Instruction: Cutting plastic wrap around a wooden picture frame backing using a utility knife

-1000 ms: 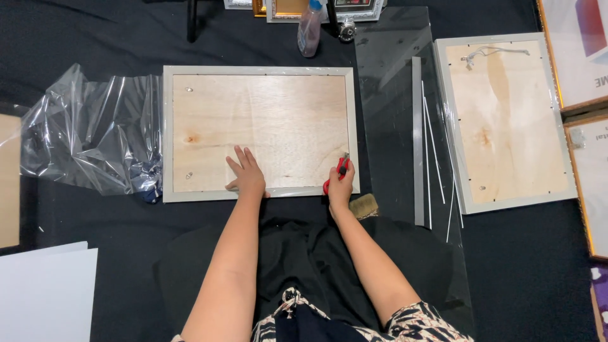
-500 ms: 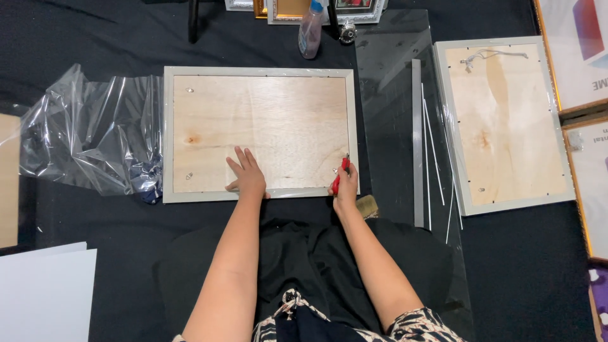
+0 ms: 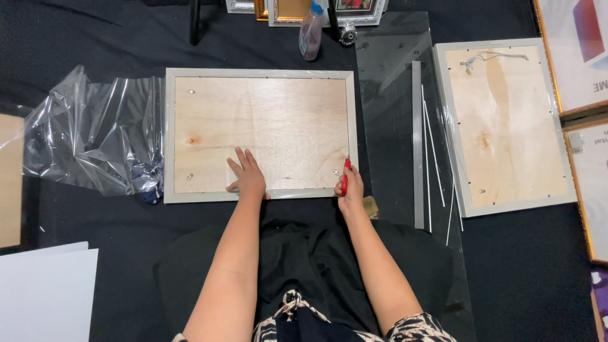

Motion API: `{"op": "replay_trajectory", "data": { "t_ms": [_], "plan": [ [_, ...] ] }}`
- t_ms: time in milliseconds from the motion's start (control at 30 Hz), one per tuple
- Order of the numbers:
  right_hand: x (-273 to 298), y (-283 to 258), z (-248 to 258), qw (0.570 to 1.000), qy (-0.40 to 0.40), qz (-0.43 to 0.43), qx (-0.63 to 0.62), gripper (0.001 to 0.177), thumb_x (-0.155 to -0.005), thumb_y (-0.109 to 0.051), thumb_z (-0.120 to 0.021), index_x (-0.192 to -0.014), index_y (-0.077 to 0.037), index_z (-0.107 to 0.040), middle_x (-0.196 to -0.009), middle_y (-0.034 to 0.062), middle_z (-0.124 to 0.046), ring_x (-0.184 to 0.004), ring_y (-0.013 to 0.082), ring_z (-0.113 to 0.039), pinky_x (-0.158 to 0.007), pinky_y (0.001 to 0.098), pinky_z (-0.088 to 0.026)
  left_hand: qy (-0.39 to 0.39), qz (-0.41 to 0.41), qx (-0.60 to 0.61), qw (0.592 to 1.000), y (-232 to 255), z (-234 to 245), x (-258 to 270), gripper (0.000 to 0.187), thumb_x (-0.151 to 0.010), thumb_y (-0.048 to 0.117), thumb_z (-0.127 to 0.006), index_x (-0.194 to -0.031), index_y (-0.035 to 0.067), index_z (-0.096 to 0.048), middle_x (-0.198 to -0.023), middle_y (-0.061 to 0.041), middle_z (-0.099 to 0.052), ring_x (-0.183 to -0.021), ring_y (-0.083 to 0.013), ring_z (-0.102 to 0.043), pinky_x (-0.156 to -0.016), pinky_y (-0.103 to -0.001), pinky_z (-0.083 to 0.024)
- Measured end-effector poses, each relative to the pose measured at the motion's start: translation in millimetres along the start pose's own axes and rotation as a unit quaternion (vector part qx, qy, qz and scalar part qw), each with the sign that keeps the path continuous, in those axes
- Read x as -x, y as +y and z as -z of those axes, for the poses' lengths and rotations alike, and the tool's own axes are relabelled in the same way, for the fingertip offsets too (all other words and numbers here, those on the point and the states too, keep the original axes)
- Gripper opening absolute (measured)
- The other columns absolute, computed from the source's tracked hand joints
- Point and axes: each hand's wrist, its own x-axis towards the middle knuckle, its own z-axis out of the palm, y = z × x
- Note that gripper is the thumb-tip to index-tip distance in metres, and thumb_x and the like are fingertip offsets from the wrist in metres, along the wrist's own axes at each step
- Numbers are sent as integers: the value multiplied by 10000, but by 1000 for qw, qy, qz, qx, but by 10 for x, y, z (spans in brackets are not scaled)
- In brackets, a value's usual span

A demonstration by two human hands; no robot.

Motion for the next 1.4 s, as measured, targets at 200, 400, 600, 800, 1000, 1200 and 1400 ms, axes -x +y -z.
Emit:
{"op": "replay_trajectory", "data": {
  "t_ms": [200, 400, 600, 800, 1000, 1200, 1400],
  "plan": [
    [-77, -131, 105, 993, -23, -80, -86, 265, -965, -264, -719, -1132, -140, -555, -742, 40, -510, -535, 59, -449, -390, 99, -355, 4, 7, 9, 1000, 17, 58, 90, 1501, -601, 102, -1004, -1638, 86, 81, -1677, -133, 272, -1531, -470, 156, -888, -896, -370],
    [-75, -344, 237, 962, -78, -167, -200, 255, -937, -184, -747, -1042, -44, -561, -777, 51, -518, -538, 19, -465, -375, 84, -365, -12, 4, 0, 1000, 5, -3, -31, 1597, -516, 151, -1052, -1628, 87, 93, -1654, -148, 316, -1515, -494, 185, -877, -921, -355],
    [32, -459, 188, 948, -102, -202, -225, 255, -936, -183, -737, -1020, -26, -554, -783, 48, -503, -537, 6, -447, -378, 70, -353, -2, 4, 27, 1000, 36, 175, 226, 1338, -733, 19, -904, -1634, 90, 83, -1672, -124, 289, -1522, -476, 184, -886, -917, -340],
    [-46, -478, 271, 929, -117, -234, -261, 222, -953, -167, -707, -1072, -14, -600, -793, 54, -507, -531, 5, -455, -372, 60, -351, -4, 2, 16, 1000, 52, 221, 292, 1322, -744, 16, -891, -1638, 81, 81, -1673, -143, 285, -1524, -480, 176, -884, -908, -347],
    [111, -649, 213, 907, -96, -266, -312, 267, -937, -135, -718, -1135, -10, -592, -802, 68, -502, -503, 16, -450, -349, 70, -363, -2, 4, 7, 1000, 13, 41, 36, 1509, -584, 64, -1007, -1630, 81, 81, -1656, -159, 306, -1512, -499, 184, -846, -929, -345],
    [340, -503, 133, 988, -115, -101, 23, 393, -999, -273, -659, -1332, -134, -503, -770, 32, -476, -533, 41, -436, -403, 90, -353, -4, 9, 13, 1000, 36, 95, 90, 1511, -580, 37, -999, -1632, 87, 84, -1666, -138, 296, -1519, -482, 181, -861, -922, -343],
    [184, -211, 102, 983, -47, 9, 178, 650, -1025, -248, -645, -1572, -146, -309, -793, 90, -497, -553, 147, -478, -407, 235, -436, -1, 8, 23, 1000, 100, 326, 412, 1220, -810, -16, -817, -1637, 86, 73, -1678, -132, 269, -1522, -482, 176, -865, -922, -348]
  ]
}}
